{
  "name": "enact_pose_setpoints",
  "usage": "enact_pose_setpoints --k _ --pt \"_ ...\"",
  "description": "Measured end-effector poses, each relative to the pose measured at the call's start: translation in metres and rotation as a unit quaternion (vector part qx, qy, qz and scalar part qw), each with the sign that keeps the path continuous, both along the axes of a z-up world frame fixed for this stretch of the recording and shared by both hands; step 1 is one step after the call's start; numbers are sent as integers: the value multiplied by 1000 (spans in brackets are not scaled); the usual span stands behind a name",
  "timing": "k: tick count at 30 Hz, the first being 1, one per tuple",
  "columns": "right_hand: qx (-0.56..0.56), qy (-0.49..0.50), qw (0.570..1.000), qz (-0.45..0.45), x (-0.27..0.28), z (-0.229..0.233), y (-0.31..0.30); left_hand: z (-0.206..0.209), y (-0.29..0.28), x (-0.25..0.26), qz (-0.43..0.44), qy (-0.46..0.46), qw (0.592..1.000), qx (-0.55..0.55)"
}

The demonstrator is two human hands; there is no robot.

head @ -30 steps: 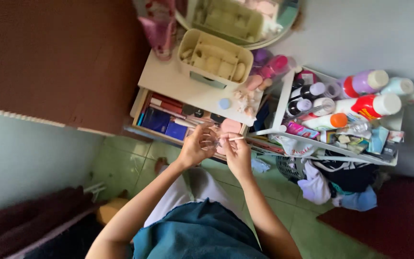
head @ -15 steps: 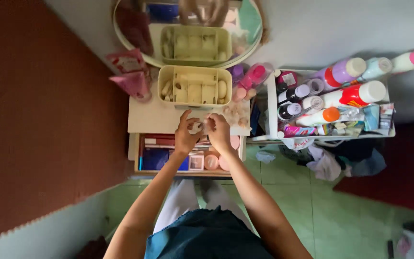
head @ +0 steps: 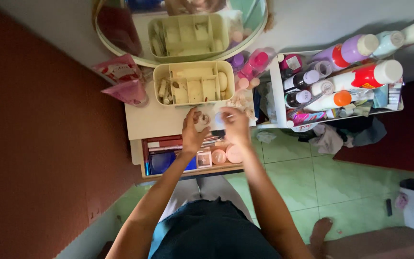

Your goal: Organizing makeup and skincare products in a vanity drawer and organizer.

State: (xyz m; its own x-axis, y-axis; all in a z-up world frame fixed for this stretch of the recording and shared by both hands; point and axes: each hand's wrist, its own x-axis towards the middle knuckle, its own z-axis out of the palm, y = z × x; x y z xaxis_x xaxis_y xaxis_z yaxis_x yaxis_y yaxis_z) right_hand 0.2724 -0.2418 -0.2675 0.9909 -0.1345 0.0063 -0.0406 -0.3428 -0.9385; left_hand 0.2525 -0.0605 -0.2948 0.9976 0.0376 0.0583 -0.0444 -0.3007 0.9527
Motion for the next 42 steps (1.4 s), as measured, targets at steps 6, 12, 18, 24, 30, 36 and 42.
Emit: enact_pose_setpoints --k 6,12,18,24,30,36,42 --pt "-241 -180 944 -138 65 90 -84 12 -2 -17 62 -21 998 9" --pt "-328 -237 914 8 127 113 -98 45 -2 -38 80 -114 986 92" --pt "-339 -154 928 -3 127 110 -100 83 -13 -37 55 -192 976 85" --pt "-340 -255 905 3 66 208 -85 154 -36 0 -27 -249 967 54" --pt "-296 -184 933 90 -22 300 -52 229 -76 14 -82 -291 952 48" --pt "-548 -36 809 210 -75 223 -39 139 -90 -51 -120 -149 976 102" --pt "-445 36 862 240 -85 126 -58 73 -91 -90 -135 -113 974 142"
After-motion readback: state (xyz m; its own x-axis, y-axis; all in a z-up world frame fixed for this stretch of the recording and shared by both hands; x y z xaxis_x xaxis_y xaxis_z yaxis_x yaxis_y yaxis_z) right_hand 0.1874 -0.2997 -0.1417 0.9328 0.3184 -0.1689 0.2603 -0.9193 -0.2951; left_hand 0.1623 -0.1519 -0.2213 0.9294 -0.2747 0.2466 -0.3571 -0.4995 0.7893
